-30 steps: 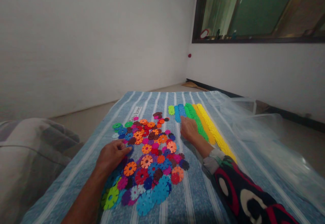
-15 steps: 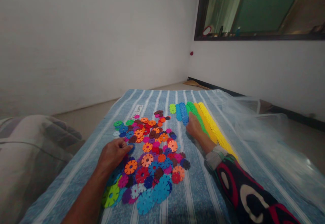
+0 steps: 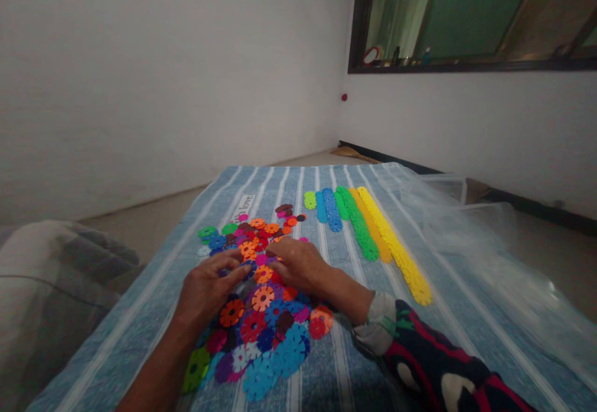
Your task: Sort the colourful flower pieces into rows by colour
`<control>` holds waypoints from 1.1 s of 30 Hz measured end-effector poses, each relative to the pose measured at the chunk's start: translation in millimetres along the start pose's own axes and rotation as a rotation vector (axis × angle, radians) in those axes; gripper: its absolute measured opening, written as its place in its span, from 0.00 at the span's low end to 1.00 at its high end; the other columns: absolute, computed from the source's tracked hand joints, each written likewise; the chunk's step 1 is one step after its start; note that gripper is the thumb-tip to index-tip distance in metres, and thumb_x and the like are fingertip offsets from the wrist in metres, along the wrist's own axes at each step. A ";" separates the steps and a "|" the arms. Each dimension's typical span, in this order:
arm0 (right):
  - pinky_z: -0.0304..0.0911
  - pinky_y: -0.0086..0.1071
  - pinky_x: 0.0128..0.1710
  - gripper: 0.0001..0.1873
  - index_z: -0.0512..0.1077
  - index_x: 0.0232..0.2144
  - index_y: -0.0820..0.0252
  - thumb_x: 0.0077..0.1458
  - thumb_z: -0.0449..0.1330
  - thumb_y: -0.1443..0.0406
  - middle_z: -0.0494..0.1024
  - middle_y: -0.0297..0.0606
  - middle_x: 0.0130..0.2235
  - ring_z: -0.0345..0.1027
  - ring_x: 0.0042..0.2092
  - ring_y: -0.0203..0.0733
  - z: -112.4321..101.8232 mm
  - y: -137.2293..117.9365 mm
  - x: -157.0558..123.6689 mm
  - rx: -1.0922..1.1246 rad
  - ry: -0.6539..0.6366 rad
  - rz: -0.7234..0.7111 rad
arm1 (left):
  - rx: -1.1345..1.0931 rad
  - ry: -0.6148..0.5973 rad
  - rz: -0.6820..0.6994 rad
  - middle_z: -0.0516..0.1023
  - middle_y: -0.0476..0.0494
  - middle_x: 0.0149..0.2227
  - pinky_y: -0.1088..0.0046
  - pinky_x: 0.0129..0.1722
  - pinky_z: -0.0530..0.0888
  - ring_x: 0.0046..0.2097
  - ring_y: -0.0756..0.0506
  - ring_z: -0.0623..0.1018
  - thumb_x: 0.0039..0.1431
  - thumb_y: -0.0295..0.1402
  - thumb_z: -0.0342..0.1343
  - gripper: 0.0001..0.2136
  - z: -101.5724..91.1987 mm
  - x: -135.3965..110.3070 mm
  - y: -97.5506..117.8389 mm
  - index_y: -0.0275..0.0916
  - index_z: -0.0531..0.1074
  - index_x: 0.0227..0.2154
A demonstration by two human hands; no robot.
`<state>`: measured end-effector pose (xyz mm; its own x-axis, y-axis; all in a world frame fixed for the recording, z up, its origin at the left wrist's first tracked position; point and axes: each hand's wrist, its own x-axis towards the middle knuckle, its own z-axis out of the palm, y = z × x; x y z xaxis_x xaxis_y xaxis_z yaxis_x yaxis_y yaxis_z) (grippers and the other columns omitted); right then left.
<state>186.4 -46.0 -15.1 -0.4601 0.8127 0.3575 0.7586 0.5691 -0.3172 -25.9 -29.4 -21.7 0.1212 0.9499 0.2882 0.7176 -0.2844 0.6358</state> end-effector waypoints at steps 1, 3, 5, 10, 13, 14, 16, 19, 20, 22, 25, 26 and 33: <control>0.64 0.32 0.42 0.10 0.71 0.45 0.57 0.62 0.56 0.63 0.77 0.39 0.44 0.70 0.46 0.42 0.7 -6.8 1.3 0.007 -0.010 -0.036 | -0.048 -0.012 0.031 0.81 0.41 0.46 0.60 0.54 0.70 0.49 0.37 0.78 0.45 0.50 0.58 0.16 3.2 -1.9 3.3 0.42 0.74 0.18; 0.64 0.31 0.39 0.10 0.72 0.45 0.57 0.63 0.55 0.62 0.78 0.40 0.44 0.71 0.44 0.42 1.5 -14.8 3.1 0.016 -0.015 -0.062 | -0.126 -0.033 0.067 0.81 0.42 0.45 0.60 0.55 0.70 0.49 0.38 0.78 0.45 0.53 0.58 0.18 8.0 -5.2 9.4 0.43 0.77 0.21; 0.63 0.31 0.37 0.09 0.73 0.43 0.58 0.62 0.55 0.64 0.79 0.40 0.43 0.71 0.42 0.42 1.2 -16.8 4.2 0.028 -0.032 -0.055 | -0.186 -0.056 0.072 0.82 0.43 0.43 0.60 0.55 0.71 0.48 0.38 0.79 0.45 0.55 0.58 0.19 10.1 -7.7 14.7 0.43 0.79 0.23; 0.61 0.27 0.37 0.08 0.77 0.37 0.58 0.56 0.59 0.70 0.80 0.34 0.37 0.72 0.39 0.37 -3.5 -11.0 2.8 0.223 -0.087 0.026 | -0.259 -0.119 0.077 0.83 0.42 0.42 0.62 0.51 0.74 0.44 0.39 0.80 0.47 0.55 0.58 0.20 10.2 -12.3 27.0 0.43 0.81 0.24; 0.60 0.23 0.34 0.07 0.78 0.35 0.56 0.55 0.60 0.70 0.80 0.29 0.32 0.71 0.34 0.33 -10.0 0.5 0.1 0.255 -0.123 0.064 | -0.224 -0.158 0.125 0.82 0.42 0.43 0.64 0.49 0.75 0.45 0.40 0.80 0.49 0.55 0.55 0.20 11.6 -14.0 30.8 0.43 0.81 0.26; 0.60 0.23 0.33 0.08 0.78 0.35 0.56 0.54 0.61 0.71 0.80 0.29 0.32 0.71 0.34 0.32 -13.3 7.9 -0.7 0.237 -0.132 0.076 | -0.198 -0.151 0.134 0.82 0.42 0.43 0.64 0.49 0.75 0.45 0.40 0.80 0.50 0.54 0.55 0.21 12.1 -14.0 30.2 0.43 0.81 0.27; 0.60 0.23 0.35 0.09 0.79 0.36 0.54 0.54 0.61 0.69 0.81 0.29 0.34 0.72 0.36 0.34 -22.0 29.3 -2.1 0.112 -0.157 0.180 | -0.138 -0.100 0.135 0.83 0.42 0.42 0.65 0.50 0.74 0.46 0.40 0.79 0.51 0.54 0.53 0.21 12.2 -12.9 26.0 0.42 0.81 0.29; 0.60 0.28 0.40 0.12 0.79 0.38 0.56 0.55 0.58 0.72 0.81 0.38 0.40 0.73 0.43 0.41 -37.7 71.9 -5.1 -0.066 -0.126 0.360 | -0.034 -0.011 0.104 0.83 0.42 0.41 0.65 0.51 0.73 0.46 0.40 0.79 0.52 0.51 0.52 0.19 8.1 -9.1 14.5 0.42 0.79 0.29; 0.61 0.30 0.41 0.13 0.79 0.39 0.57 0.55 0.57 0.72 0.81 0.40 0.40 0.73 0.44 0.43 -42.5 86.1 -6.7 -0.106 -0.118 0.407 | 0.002 -0.001 0.089 0.83 0.43 0.41 0.65 0.51 0.73 0.46 0.39 0.79 0.51 0.50 0.52 0.18 5.5 -7.5 10.2 0.42 0.79 0.29; 0.61 0.31 0.42 0.13 0.79 0.39 0.58 0.54 0.57 0.72 0.81 0.42 0.42 0.72 0.46 0.45 -49.6 110.0 -10.4 -0.166 -0.117 0.465 | 0.069 -0.005 0.048 0.82 0.43 0.42 0.64 0.51 0.72 0.46 0.39 0.79 0.50 0.47 0.51 0.16 -1.1 -4.1 2.3 0.42 0.78 0.28; 0.62 0.31 0.41 0.14 0.79 0.40 0.57 0.54 0.57 0.72 0.81 0.43 0.42 0.73 0.46 0.46 -52.4 131.3 -14.8 -0.218 -0.127 0.511 | 0.148 -0.004 -0.053 0.83 0.44 0.40 0.64 0.47 0.73 0.43 0.38 0.80 0.49 0.45 0.51 0.15 -10.4 0.3 -8.4 0.43 0.78 0.28; 0.62 0.31 0.41 0.14 0.79 0.40 0.57 0.54 0.57 0.72 0.81 0.42 0.42 0.73 0.45 0.46 -51.6 135.0 -15.4 -0.228 -0.131 0.517 | 0.169 0.006 -0.087 0.83 0.43 0.39 0.65 0.45 0.74 0.42 0.38 0.80 0.49 0.44 0.51 0.14 -12.4 1.4 -11.7 0.43 0.78 0.28; 0.64 0.33 0.41 0.14 0.79 0.40 0.57 0.54 0.57 0.71 0.81 0.43 0.42 0.73 0.45 0.46 -45.2 145.2 -12.1 -0.275 -0.137 0.538 | 0.228 0.013 -0.122 0.83 0.44 0.37 0.69 0.42 0.72 0.42 0.39 0.79 0.47 0.44 0.51 0.14 -10.6 2.8 -23.8 0.43 0.78 0.27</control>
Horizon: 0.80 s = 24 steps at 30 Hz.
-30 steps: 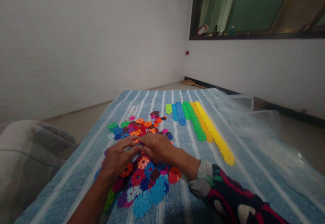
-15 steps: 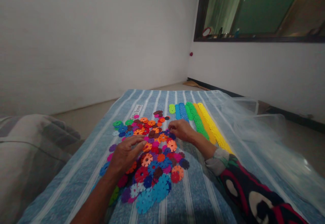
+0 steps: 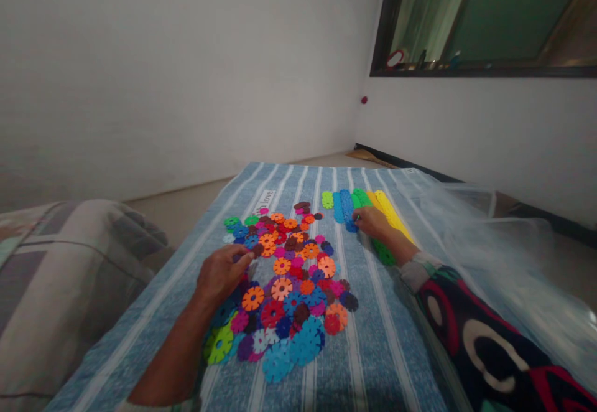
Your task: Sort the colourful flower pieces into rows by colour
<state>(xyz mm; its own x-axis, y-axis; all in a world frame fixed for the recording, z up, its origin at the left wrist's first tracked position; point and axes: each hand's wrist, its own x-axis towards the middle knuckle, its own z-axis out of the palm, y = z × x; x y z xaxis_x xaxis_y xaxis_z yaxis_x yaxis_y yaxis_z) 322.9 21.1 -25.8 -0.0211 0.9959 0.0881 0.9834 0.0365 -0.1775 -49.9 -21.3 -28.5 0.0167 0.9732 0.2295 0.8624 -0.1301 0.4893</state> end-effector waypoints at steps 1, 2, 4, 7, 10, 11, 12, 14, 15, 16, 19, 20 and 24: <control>0.64 0.33 0.41 0.15 0.79 0.40 0.56 0.54 0.57 0.71 0.81 0.43 0.42 0.73 0.45 0.46 0.4 0.6 0.8 -0.007 0.000 0.003 | 0.003 -0.005 0.003 0.83 0.44 0.36 0.69 0.41 0.72 0.41 0.39 0.79 0.47 0.44 0.51 0.14 0.9 -0.4 0.5 0.43 0.78 0.26; 0.64 0.33 0.42 0.15 0.79 0.40 0.56 0.54 0.56 0.71 0.81 0.43 0.42 0.73 0.45 0.46 0.8 1.2 1.4 -0.014 -0.002 0.005 | 0.006 -0.006 0.006 0.83 0.44 0.35 0.69 0.40 0.72 0.40 0.39 0.79 0.47 0.44 0.51 0.14 1.5 -0.7 1.3 0.43 0.78 0.26; 0.64 0.34 0.43 0.15 0.79 0.40 0.55 0.54 0.56 0.71 0.80 0.42 0.42 0.73 0.45 0.46 1.3 2.4 1.8 -0.030 -0.002 0.013 | 0.012 -0.004 0.009 0.82 0.44 0.34 0.69 0.39 0.72 0.39 0.39 0.79 0.47 0.44 0.51 0.14 2.1 -1.1 2.6 0.43 0.78 0.25; 0.63 0.34 0.44 0.15 0.78 0.42 0.55 0.55 0.56 0.70 0.80 0.43 0.44 0.72 0.47 0.47 1.2 3.7 0.7 -0.052 0.012 0.034 | 0.013 0.001 -0.001 0.82 0.44 0.35 0.69 0.40 0.72 0.40 0.39 0.79 0.47 0.44 0.51 0.13 1.8 -0.7 2.1 0.44 0.78 0.25; 0.63 0.35 0.45 0.16 0.76 0.46 0.58 0.57 0.55 0.69 0.78 0.46 0.48 0.71 0.50 0.49 0.1 2.7 -3.2 -0.068 0.037 0.051 | 0.010 0.008 -0.005 0.83 0.44 0.37 0.69 0.41 0.72 0.42 0.39 0.79 0.48 0.43 0.51 0.13 1.7 0.5 -2.5 0.44 0.78 0.27; 0.63 0.35 0.45 0.16 0.76 0.47 0.58 0.58 0.54 0.69 0.78 0.47 0.48 0.71 0.51 0.50 -0.1 1.3 -5.1 -0.070 0.041 0.051 | 0.010 0.011 -0.008 0.83 0.44 0.37 0.69 0.42 0.72 0.42 0.39 0.79 0.48 0.43 0.51 0.13 1.8 1.0 -4.7 0.44 0.78 0.27; 0.62 0.35 0.45 0.16 0.75 0.47 0.59 0.58 0.54 0.69 0.78 0.48 0.49 0.70 0.51 0.50 -0.1 -1.0 -7.4 -0.070 0.041 0.046 | 0.010 0.016 -0.014 0.83 0.44 0.37 0.69 0.42 0.72 0.42 0.39 0.79 0.49 0.43 0.51 0.13 2.0 1.4 -7.0 0.44 0.78 0.27; 0.62 0.35 0.45 0.16 0.75 0.47 0.59 0.58 0.54 0.68 0.78 0.47 0.49 0.70 0.51 0.50 1.0 -8.3 -13.0 -0.064 0.034 0.019 | 0.016 0.026 -0.033 0.83 0.44 0.38 0.69 0.41 0.72 0.42 0.39 0.79 0.49 0.43 0.51 0.13 2.6 1.7 -11.3 0.43 0.78 0.27; 0.62 0.35 0.45 0.15 0.75 0.46 0.58 0.59 0.54 0.68 0.78 0.46 0.49 0.70 0.51 0.49 2.2 -13.3 -16.2 -0.059 0.027 -0.004 | 0.023 0.029 -0.045 0.83 0.43 0.37 0.69 0.41 0.71 0.42 0.39 0.79 0.49 0.42 0.51 0.13 2.8 1.5 -13.2 0.43 0.78 0.27; 0.61 0.34 0.45 0.15 0.75 0.46 0.58 0.59 0.54 0.67 0.78 0.45 0.49 0.70 0.51 0.48 3.8 -19.1 -19.6 -0.051 0.019 -0.032 | 0.030 0.029 -0.055 0.82 0.43 0.37 0.70 0.41 0.71 0.41 0.40 0.79 0.49 0.42 0.51 0.13 3.0 1.1 -14.8 0.43 0.78 0.27; 0.60 0.32 0.45 0.14 0.76 0.46 0.56 0.59 0.55 0.66 0.78 0.43 0.48 0.71 0.50 0.46 9.9 -39.7 -29.5 -0.024 -0.014 -0.128 | 0.046 0.015 -0.091 0.82 0.42 0.35 0.70 0.39 0.71 0.39 0.40 0.79 0.50 0.40 0.50 0.13 2.7 -0.8 -17.8 0.41 0.78 0.28; 0.60 0.31 0.44 0.14 0.76 0.45 0.56 0.59 0.55 0.66 0.79 0.42 0.48 0.71 0.49 0.45 11.9 -46.9 -32.4 -0.015 -0.025 -0.163 | 0.050 0.012 -0.108 0.82 0.42 0.35 0.70 0.38 0.71 0.39 0.41 0.79 0.50 0.40 0.50 0.13 2.4 -1.6 -18.4 0.41 0.79 0.28; 0.58 0.30 0.40 0.10 0.77 0.38 0.56 0.60 0.55 0.64 0.79 0.41 0.43 0.72 0.45 0.43 17.5 -73.4 -41.2 0.005 -0.060 -0.279 | 0.088 0.028 -0.156 0.82 0.41 0.36 0.69 0.39 0.70 0.40 0.41 0.79 0.51 0.37 0.50 0.12 0.6 -3.3 -19.7 0.40 0.79 0.28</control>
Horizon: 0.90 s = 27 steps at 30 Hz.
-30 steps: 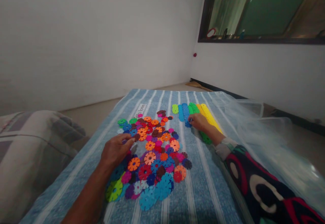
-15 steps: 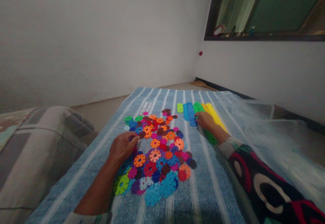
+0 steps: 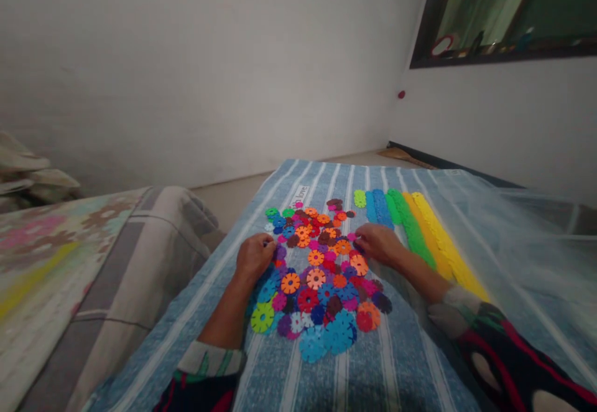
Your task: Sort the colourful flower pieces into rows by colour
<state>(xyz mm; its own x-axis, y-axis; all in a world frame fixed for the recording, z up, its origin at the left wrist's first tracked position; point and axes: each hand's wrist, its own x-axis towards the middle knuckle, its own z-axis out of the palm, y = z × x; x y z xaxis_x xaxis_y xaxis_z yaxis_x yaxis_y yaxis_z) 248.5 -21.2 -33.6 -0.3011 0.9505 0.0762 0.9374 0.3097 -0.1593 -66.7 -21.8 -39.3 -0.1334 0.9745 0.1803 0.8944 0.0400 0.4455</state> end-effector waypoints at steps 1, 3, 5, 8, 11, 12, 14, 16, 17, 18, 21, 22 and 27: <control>0.58 0.30 0.39 0.10 0.77 0.36 0.56 0.60 0.55 0.64 0.79 0.41 0.41 0.72 0.44 0.43 1.1 -5.5 0.0 0.002 -0.002 -0.016 | 0.008 0.010 -0.005 0.82 0.41 0.36 0.69 0.40 0.70 0.40 0.41 0.79 0.51 0.36 0.50 0.12 -0.3 0.0 -0.5 0.40 0.79 0.29; 0.56 0.29 0.37 0.11 0.76 0.35 0.57 0.61 0.54 0.63 0.78 0.42 0.40 0.71 0.42 0.42 4.1 -14.0 -0.4 0.001 0.007 -0.023 | 0.013 0.029 -0.013 0.82 0.41 0.38 0.70 0.41 0.71 0.41 0.41 0.79 0.52 0.36 0.50 0.12 -0.4 0.4 -1.7 0.40 0.79 0.30; 0.55 0.29 0.35 0.10 0.75 0.35 0.58 0.61 0.53 0.64 0.77 0.42 0.40 0.70 0.41 0.41 9.2 -19.4 -1.7 0.012 0.032 -0.006 | 0.003 0.041 -0.018 0.82 0.41 0.39 0.70 0.42 0.70 0.43 0.41 0.79 0.52 0.35 0.51 0.12 0.3 0.8 -3.1 0.40 0.79 0.31; 0.54 0.28 0.36 0.09 0.74 0.35 0.58 0.60 0.54 0.65 0.76 0.39 0.38 0.69 0.40 0.40 22.0 -22.4 -5.5 0.125 0.094 0.018 | -0.021 0.035 -0.026 0.82 0.41 0.37 0.71 0.42 0.70 0.42 0.41 0.79 0.53 0.34 0.51 0.12 2.1 0.8 -4.3 0.40 0.79 0.31; 0.55 0.29 0.37 0.08 0.74 0.35 0.58 0.59 0.55 0.63 0.75 0.37 0.36 0.67 0.40 0.40 38.6 -22.4 -10.0 0.271 0.165 0.030 | -0.028 0.030 -0.043 0.82 0.43 0.35 0.72 0.40 0.70 0.40 0.43 0.79 0.53 0.34 0.51 0.11 3.6 0.0 -4.1 0.40 0.79 0.30; 0.56 0.29 0.38 0.08 0.74 0.35 0.58 0.59 0.55 0.63 0.75 0.37 0.36 0.67 0.40 0.40 43.8 -22.1 -11.3 0.307 0.188 0.030 | -0.027 0.029 -0.049 0.82 0.44 0.35 0.72 0.40 0.70 0.40 0.43 0.78 0.53 0.34 0.51 0.11 4.0 -0.3 -4.0 0.40 0.79 0.30; 0.58 0.31 0.39 0.09 0.74 0.34 0.58 0.59 0.55 0.63 0.75 0.38 0.36 0.67 0.40 0.41 52.5 -21.7 -13.3 0.375 0.231 0.022 | -0.028 0.030 -0.053 0.82 0.44 0.35 0.72 0.40 0.69 0.39 0.44 0.78 0.53 0.34 0.51 0.11 4.8 -0.6 -4.1 0.39 0.79 0.30; 0.59 0.32 0.41 0.08 0.73 0.34 0.57 0.58 0.54 0.62 0.75 0.38 0.37 0.68 0.40 0.41 58.1 -21.1 -14.7 0.454 0.267 0.009 | -0.036 0.028 -0.050 0.82 0.43 0.36 0.72 0.40 0.69 0.39 0.44 0.78 0.53 0.34 0.51 0.12 5.8 -0.6 -5.0 0.38 0.79 0.31; 0.60 0.32 0.41 0.08 0.73 0.33 0.57 0.58 0.54 0.62 0.76 0.38 0.37 0.68 0.40 0.42 59.6 -20.8 -15.4 0.497 0.284 0.004 | -0.043 0.026 -0.050 0.82 0.43 0.36 0.72 0.40 0.69 0.39 0.44 0.78 0.53 0.34 0.51 0.12 6.3 -0.6 -5.7 0.38 0.79 0.31; 0.61 0.33 0.42 0.08 0.73 0.33 0.56 0.58 0.54 0.62 0.76 0.38 0.37 0.69 0.40 0.42 60.5 -20.6 -16.0 0.541 0.300 0.001 | -0.050 0.025 -0.047 0.82 0.42 0.36 0.72 0.40 0.69 0.39 0.44 0.78 0.53 0.35 0.51 0.12 7.0 -0.5 -6.3 0.38 0.79 0.31; 0.62 0.33 0.43 0.08 0.73 0.32 0.57 0.57 0.54 0.63 0.77 0.38 0.37 0.70 0.40 0.42 60.1 -20.1 -18.0 0.638 0.341 -0.008 | -0.066 0.014 -0.020 0.82 0.42 0.36 0.72 0.41 0.70 0.40 0.43 0.79 0.53 0.35 0.50 0.13 9.1 -0.5 -7.5 0.38 0.79 0.31; 0.62 0.33 0.43 0.08 0.73 0.32 0.57 0.57 0.54 0.64 0.77 0.38 0.37 0.70 0.41 0.42 59.5 -20.1 -18.6 0.650 0.349 -0.015 | -0.069 0.014 -0.009 0.82 0.43 0.36 0.72 0.41 0.70 0.40 0.43 0.79 0.53 0.36 0.50 0.13 9.8 -0.5 -7.5 0.38 0.79 0.31; 0.62 0.33 0.43 0.08 0.73 0.30 0.57 0.57 0.54 0.65 0.76 0.37 0.35 0.69 0.40 0.41 57.7 -21.4 -19.6 0.616 0.336 -0.048 | -0.115 0.015 0.034 0.82 0.44 0.34 0.71 0.40 0.71 0.38 0.43 0.79 0.52 0.38 0.49 0.14 11.8 -0.7 -5.3 0.39 0.79 0.31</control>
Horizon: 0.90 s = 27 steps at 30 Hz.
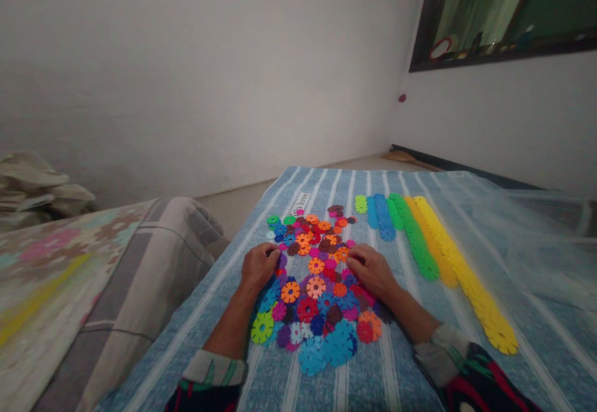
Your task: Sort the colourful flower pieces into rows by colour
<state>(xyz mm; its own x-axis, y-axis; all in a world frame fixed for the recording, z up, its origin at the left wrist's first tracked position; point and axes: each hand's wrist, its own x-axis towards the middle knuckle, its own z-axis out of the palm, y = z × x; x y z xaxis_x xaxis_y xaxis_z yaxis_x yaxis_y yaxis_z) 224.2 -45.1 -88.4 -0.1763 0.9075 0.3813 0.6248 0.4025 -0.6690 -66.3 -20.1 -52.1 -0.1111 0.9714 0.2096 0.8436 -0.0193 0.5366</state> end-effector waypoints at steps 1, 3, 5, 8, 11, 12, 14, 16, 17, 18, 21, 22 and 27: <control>0.62 0.33 0.43 0.08 0.72 0.29 0.57 0.57 0.54 0.65 0.76 0.37 0.35 0.69 0.40 0.41 0.1 -0.1 0.0 -0.003 -0.005 -0.003 | -0.018 0.001 0.006 0.82 0.44 0.34 0.71 0.40 0.71 0.37 0.43 0.79 0.52 0.38 0.49 0.14 0.3 -0.1 0.5 0.39 0.79 0.31; 0.62 0.33 0.43 0.08 0.72 0.29 0.57 0.57 0.54 0.65 0.75 0.37 0.35 0.69 0.40 0.41 0.1 0.1 -0.3 -0.002 -0.002 -0.009 | -0.051 0.005 0.010 0.82 0.44 0.33 0.70 0.40 0.71 0.37 0.43 0.79 0.51 0.39 0.50 0.14 1.1 -0.5 1.1 0.38 0.79 0.31; 0.61 0.33 0.43 0.08 0.72 0.29 0.58 0.57 0.54 0.66 0.76 0.37 0.35 0.68 0.40 0.41 0.1 0.9 -0.7 -0.007 0.000 -0.019 | -0.077 0.006 0.009 0.82 0.44 0.32 0.70 0.40 0.71 0.36 0.43 0.79 0.50 0.39 0.50 0.14 2.3 -0.8 0.9 0.38 0.79 0.30; 0.60 0.32 0.43 0.08 0.72 0.29 0.57 0.56 0.54 0.67 0.76 0.37 0.35 0.68 0.40 0.41 0.8 2.9 -1.2 -0.026 -0.006 -0.035 | -0.109 0.006 0.005 0.82 0.46 0.31 0.70 0.41 0.71 0.36 0.44 0.78 0.49 0.38 0.51 0.12 4.5 -0.5 -1.3 0.39 0.78 0.29; 0.60 0.32 0.41 0.07 0.72 0.29 0.58 0.56 0.54 0.67 0.75 0.37 0.34 0.68 0.39 0.41 2.8 6.1 -1.2 -0.045 -0.011 -0.052 | -0.128 0.021 0.009 0.81 0.46 0.31 0.70 0.40 0.72 0.36 0.44 0.78 0.47 0.37 0.52 0.11 6.4 1.0 -5.5 0.40 0.78 0.28; 0.60 0.32 0.41 0.07 0.72 0.28 0.58 0.56 0.54 0.67 0.75 0.37 0.33 0.67 0.39 0.41 3.6 7.3 -1.3 -0.050 -0.010 -0.060 | -0.134 0.028 0.011 0.81 0.46 0.31 0.71 0.39 0.72 0.35 0.44 0.78 0.47 0.37 0.52 0.11 7.0 1.7 -7.2 0.40 0.78 0.28; 0.59 0.33 0.41 0.07 0.72 0.28 0.58 0.55 0.55 0.68 0.75 0.37 0.33 0.67 0.38 0.41 4.8 9.5 -1.5 -0.054 -0.002 -0.075 | -0.149 0.039 0.015 0.81 0.46 0.29 0.71 0.36 0.71 0.33 0.44 0.77 0.47 0.38 0.51 0.12 8.0 2.8 -10.8 0.39 0.77 0.28; 0.59 0.32 0.40 0.06 0.72 0.28 0.58 0.55 0.55 0.68 0.75 0.37 0.33 0.67 0.38 0.41 5.0 10.8 -1.9 -0.053 0.004 -0.086 | -0.171 0.045 0.016 0.80 0.47 0.27 0.72 0.33 0.71 0.32 0.45 0.77 0.48 0.39 0.51 0.12 9.0 3.6 -13.8 0.39 0.77 0.28; 0.59 0.32 0.40 0.06 0.72 0.28 0.57 0.55 0.55 0.68 0.74 0.37 0.33 0.66 0.38 0.41 4.8 11.1 -2.1 -0.055 0.006 -0.089 | -0.183 0.047 0.014 0.79 0.47 0.27 0.73 0.32 0.71 0.32 0.45 0.77 0.48 0.39 0.51 0.12 9.5 3.8 -15.0 0.38 0.77 0.27; 0.59 0.32 0.40 0.07 0.71 0.28 0.57 0.55 0.55 0.67 0.74 0.37 0.32 0.66 0.38 0.41 4.3 11.0 -2.3 -0.057 0.006 -0.090 | -0.192 0.048 0.012 0.79 0.47 0.26 0.73 0.32 0.70 0.32 0.45 0.77 0.48 0.39 0.50 0.12 9.9 4.0 -15.8 0.39 0.77 0.27; 0.59 0.32 0.40 0.07 0.71 0.27 0.57 0.55 0.54 0.67 0.74 0.37 0.32 0.66 0.38 0.41 2.7 9.7 -2.6 -0.064 0.003 -0.088 | -0.206 0.059 0.008 0.78 0.48 0.26 0.74 0.31 0.70 0.31 0.46 0.76 0.48 0.38 0.50 0.12 10.3 4.1 -16.1 0.39 0.76 0.27; 0.59 0.32 0.40 0.07 0.71 0.27 0.57 0.55 0.54 0.67 0.74 0.37 0.33 0.66 0.38 0.41 2.4 9.1 -2.7 -0.066 0.003 -0.088 | -0.207 0.062 0.010 0.78 0.48 0.26 0.74 0.31 0.70 0.31 0.46 0.76 0.47 0.38 0.50 0.12 10.2 4.0 -15.5 0.39 0.76 0.27; 0.58 0.32 0.40 0.08 0.71 0.27 0.57 0.55 0.54 0.67 0.73 0.37 0.32 0.65 0.38 0.42 3.1 8.2 -3.0 -0.103 -0.004 -0.106 | -0.228 0.071 0.015 0.78 0.48 0.26 0.74 0.30 0.69 0.30 0.47 0.75 0.46 0.35 0.49 0.11 8.2 2.0 -9.4 0.39 0.76 0.27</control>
<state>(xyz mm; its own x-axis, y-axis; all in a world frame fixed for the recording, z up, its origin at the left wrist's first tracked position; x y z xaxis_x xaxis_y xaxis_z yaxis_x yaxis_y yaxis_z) 227.5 -44.2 -97.1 -0.2484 0.8611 0.4437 0.6771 0.4819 -0.5562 -70.2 -16.0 -63.5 -0.1433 0.9517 0.2715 0.7058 -0.0940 0.7021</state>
